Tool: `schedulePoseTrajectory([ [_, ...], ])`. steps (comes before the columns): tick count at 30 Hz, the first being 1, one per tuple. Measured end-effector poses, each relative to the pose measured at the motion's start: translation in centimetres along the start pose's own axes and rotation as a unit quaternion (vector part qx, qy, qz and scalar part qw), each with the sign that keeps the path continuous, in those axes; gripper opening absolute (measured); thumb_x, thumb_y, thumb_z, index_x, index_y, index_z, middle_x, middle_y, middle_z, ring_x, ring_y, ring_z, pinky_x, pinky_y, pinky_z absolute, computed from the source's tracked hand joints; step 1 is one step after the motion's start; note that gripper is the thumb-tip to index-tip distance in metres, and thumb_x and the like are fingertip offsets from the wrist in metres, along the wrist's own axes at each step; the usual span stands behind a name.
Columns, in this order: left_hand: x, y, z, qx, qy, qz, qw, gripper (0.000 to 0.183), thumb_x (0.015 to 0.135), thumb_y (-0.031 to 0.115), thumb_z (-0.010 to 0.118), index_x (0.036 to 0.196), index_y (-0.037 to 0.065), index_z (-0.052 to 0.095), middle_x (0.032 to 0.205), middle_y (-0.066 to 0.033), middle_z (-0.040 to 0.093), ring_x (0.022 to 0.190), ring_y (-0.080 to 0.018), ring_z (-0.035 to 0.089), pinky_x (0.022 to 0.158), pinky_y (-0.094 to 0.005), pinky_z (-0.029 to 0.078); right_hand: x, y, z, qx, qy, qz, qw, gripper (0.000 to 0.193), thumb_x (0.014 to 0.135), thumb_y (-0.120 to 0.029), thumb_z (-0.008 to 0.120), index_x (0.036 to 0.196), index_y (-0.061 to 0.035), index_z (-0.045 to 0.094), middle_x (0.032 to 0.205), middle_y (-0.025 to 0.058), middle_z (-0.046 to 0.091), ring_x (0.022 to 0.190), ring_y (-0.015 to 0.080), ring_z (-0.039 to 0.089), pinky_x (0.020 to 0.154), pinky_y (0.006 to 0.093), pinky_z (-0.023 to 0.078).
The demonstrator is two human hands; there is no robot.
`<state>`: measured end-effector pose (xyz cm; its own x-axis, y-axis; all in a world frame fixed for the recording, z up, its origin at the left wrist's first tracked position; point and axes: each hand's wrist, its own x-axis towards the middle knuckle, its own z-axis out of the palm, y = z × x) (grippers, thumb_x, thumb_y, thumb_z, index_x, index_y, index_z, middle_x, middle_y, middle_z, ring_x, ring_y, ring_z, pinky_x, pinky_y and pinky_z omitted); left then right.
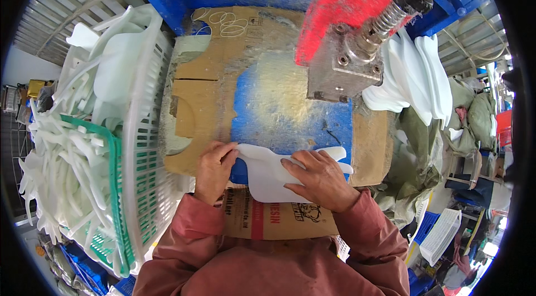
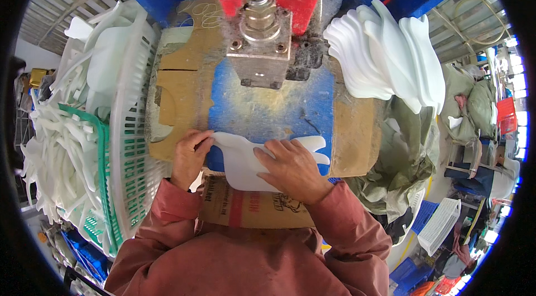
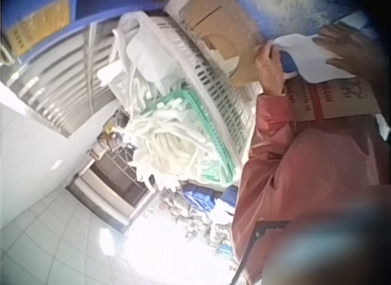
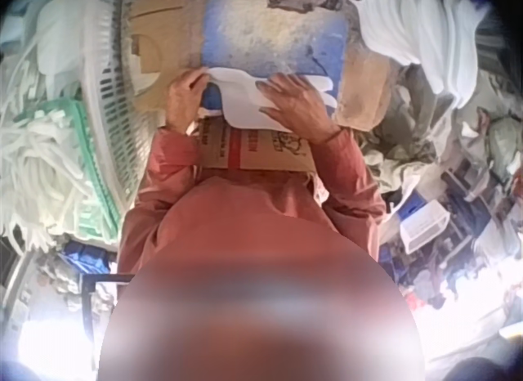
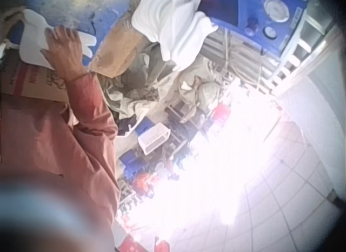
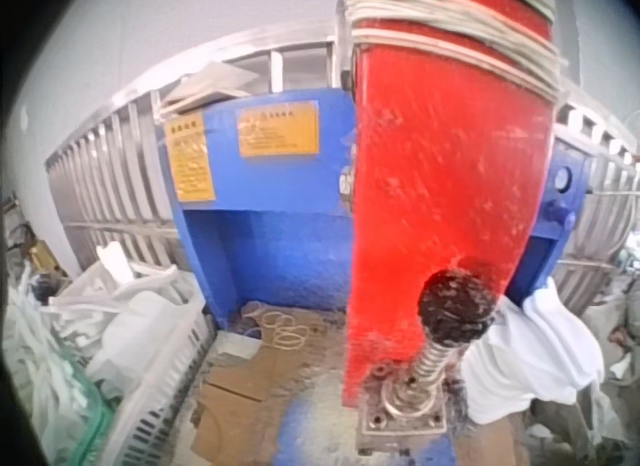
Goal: The person repeatedly picks white foam pieces from a basket, places them under a press to trim edges, and returns the trimmed pieces to the basket. The cycle of pick, press, and return is performed continuously throughout the clip.
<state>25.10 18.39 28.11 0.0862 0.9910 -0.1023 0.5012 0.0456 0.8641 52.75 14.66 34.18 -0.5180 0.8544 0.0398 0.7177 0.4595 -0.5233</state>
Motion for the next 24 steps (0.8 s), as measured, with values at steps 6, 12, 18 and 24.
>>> schedulePoseTrajectory([
  [6,0.3,-0.2,-0.1,0.022,-0.010,0.040,0.999,0.017,0.093,0.003,0.073,0.109,0.000,0.076,0.092,-0.0150,0.069,0.080,-0.0284,0.069,0.073,-0.0363,0.054,-0.3,0.2,0.3,-0.008,-0.022,0.026,0.999,0.055,0.081,-0.025,0.085,0.130,-0.0110,0.065,0.120,0.0105,0.058,0.101,0.0299,0.064,0.087,0.0436,0.052],
  [12,0.5,-0.5,0.1,0.031,-0.007,0.024,0.999,0.015,0.091,0.006,0.075,0.105,0.000,0.076,0.094,-0.0161,0.070,0.081,-0.0300,0.069,0.074,-0.0378,0.055,-0.3,0.7,0.8,-0.008,-0.022,0.030,0.999,0.049,0.081,-0.024,0.084,0.125,-0.0109,0.068,0.122,0.0103,0.057,0.103,0.0297,0.063,0.089,0.0436,0.051],
  [18,0.8,-0.7,0.4,0.056,-0.010,0.001,0.998,0.016,0.090,0.006,0.075,0.105,0.001,0.075,0.095,-0.0145,0.070,0.085,-0.0266,0.069,0.079,-0.0359,0.055,0.0,0.9,1.0,-0.039,-0.036,0.033,0.998,0.043,0.082,-0.024,0.083,0.122,-0.0121,0.069,0.121,0.0095,0.056,0.106,0.0285,0.062,0.090,0.0433,0.051],
  [24,0.5,2.0,-0.5,0.105,0.028,0.023,0.994,0.022,0.089,0.007,0.076,0.110,0.006,0.073,0.097,-0.0132,0.071,0.087,-0.0303,0.070,0.077,-0.0384,0.056,0.1,1.1,1.5,-0.077,-0.023,0.013,0.997,0.033,0.081,-0.024,0.077,0.111,-0.0112,0.072,0.113,0.0097,0.058,0.102,0.0278,0.063,0.089,0.0420,0.050],
])
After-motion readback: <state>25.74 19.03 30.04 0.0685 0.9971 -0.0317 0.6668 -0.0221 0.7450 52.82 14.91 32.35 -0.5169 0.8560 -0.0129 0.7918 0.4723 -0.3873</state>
